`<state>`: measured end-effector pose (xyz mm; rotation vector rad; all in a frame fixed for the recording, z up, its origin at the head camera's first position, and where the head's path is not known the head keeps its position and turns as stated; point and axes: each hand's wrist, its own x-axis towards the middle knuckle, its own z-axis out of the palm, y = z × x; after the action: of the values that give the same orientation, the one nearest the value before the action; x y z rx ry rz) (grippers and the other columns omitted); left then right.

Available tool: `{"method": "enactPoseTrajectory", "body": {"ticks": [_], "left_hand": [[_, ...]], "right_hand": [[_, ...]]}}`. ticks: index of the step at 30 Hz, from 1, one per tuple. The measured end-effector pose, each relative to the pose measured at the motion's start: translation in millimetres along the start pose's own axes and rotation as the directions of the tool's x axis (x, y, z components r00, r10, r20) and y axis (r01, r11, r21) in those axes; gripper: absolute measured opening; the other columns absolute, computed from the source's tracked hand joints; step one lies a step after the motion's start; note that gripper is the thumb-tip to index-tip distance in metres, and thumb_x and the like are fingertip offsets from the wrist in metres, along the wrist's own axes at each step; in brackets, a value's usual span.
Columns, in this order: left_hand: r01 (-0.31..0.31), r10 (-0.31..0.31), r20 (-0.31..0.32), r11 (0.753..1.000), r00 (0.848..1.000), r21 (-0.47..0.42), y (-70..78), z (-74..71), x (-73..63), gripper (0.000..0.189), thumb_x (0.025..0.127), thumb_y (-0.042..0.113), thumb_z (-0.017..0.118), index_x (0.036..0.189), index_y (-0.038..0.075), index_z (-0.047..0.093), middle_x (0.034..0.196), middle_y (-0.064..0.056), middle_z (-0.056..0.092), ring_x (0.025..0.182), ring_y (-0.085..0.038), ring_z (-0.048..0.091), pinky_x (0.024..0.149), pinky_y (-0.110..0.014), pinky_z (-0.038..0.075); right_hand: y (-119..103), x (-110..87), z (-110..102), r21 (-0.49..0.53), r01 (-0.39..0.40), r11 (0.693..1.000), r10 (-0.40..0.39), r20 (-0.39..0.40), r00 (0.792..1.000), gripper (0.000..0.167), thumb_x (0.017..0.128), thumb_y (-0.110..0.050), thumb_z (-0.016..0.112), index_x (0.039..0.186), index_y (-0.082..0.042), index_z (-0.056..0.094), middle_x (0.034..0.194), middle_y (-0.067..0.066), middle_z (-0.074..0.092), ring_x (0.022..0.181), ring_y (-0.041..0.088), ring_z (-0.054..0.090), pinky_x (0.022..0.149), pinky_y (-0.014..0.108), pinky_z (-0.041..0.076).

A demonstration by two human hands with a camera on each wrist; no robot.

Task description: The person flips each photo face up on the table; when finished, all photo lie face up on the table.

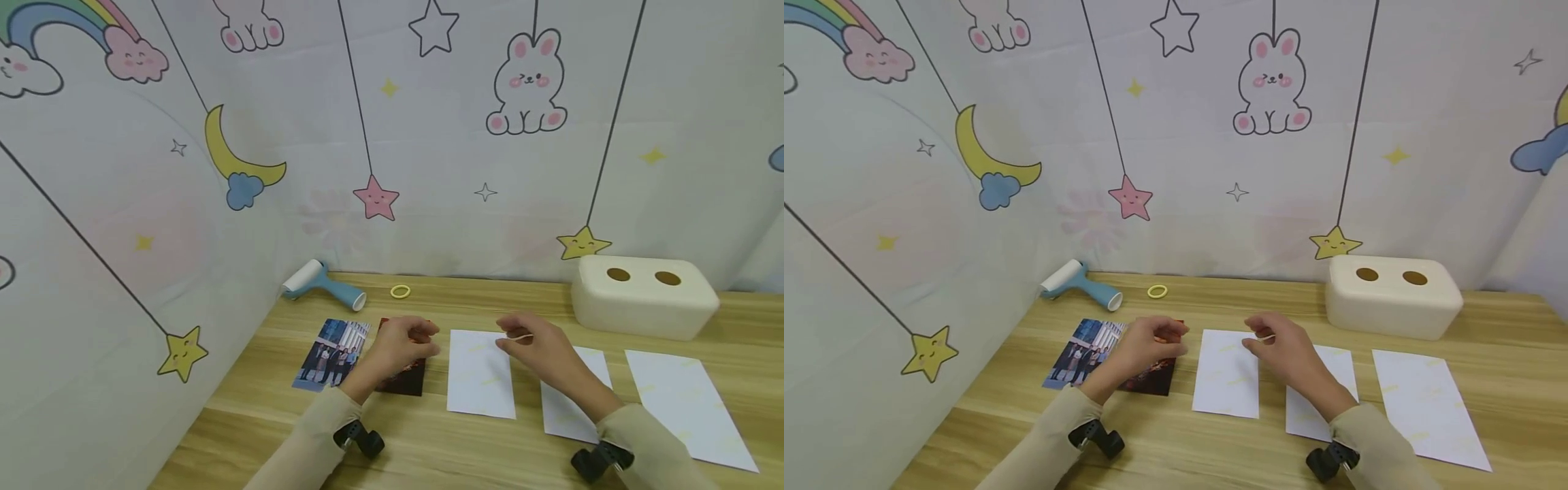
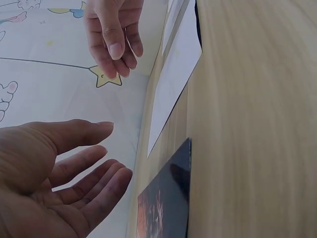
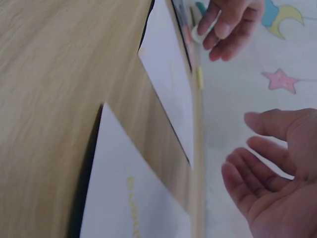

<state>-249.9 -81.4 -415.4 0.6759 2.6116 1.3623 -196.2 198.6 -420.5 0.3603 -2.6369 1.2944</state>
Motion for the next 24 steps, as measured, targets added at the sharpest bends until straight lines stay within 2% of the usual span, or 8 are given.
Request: {"method": "enactPoseTrajectory", "body": {"ticks": [3,9,17,24], "left_hand": [[0.005,-0.005,0.023,1.000,1.000,0.009,3.1,5.7,2.4,0.031,0.091,0.009,0.085,0.119,0.000,0.077,0.111,-0.015,0.076,0.098,-0.023,0.072,0.076,-0.029,0.060],[-0.029,0.023,0.085,0.997,0.996,0.065,5.9,16.3,6.2,0.036,0.087,0.013,0.088,0.121,0.002,0.078,0.118,-0.011,0.074,0.104,-0.023,0.072,0.088,-0.033,0.059],[-0.061,0.058,0.101,0.998,0.993,0.029,8.0,23.8,6.9,0.038,0.084,0.009,0.090,0.118,-0.001,0.078,0.116,-0.014,0.075,0.106,-0.029,0.073,0.086,-0.029,0.059],[-0.060,0.050,0.104,0.994,0.993,0.095,9.8,29.3,6.3,0.036,0.084,0.010,0.092,0.117,0.002,0.079,0.112,-0.010,0.076,0.103,-0.025,0.073,0.086,-0.028,0.058]], "right_hand": [[4.5,-2.9,-2.7,0.002,-0.001,1.000,0.001,-0.009,1.000,0.033,0.097,-0.012,0.080,0.126,0.002,0.071,0.119,0.016,0.072,0.108,0.032,0.071,0.091,0.045,0.059],[12.1,-8.0,-5.8,0.010,-0.008,1.000,0.008,-0.020,1.000,0.031,0.097,-0.012,0.080,0.123,0.002,0.071,0.116,0.013,0.073,0.107,0.032,0.071,0.091,0.045,0.059],[19.3,-12.4,-5.0,0.019,-0.064,0.998,0.064,0.001,0.998,0.029,0.098,-0.012,0.078,0.123,0.003,0.072,0.116,0.013,0.074,0.108,0.033,0.070,0.092,0.045,0.059],[24.5,-11.9,-3.5,0.016,-0.080,0.997,0.080,0.032,0.996,0.027,0.098,-0.012,0.078,0.121,0.003,0.073,0.114,0.012,0.075,0.105,0.030,0.071,0.088,0.041,0.059]]}}
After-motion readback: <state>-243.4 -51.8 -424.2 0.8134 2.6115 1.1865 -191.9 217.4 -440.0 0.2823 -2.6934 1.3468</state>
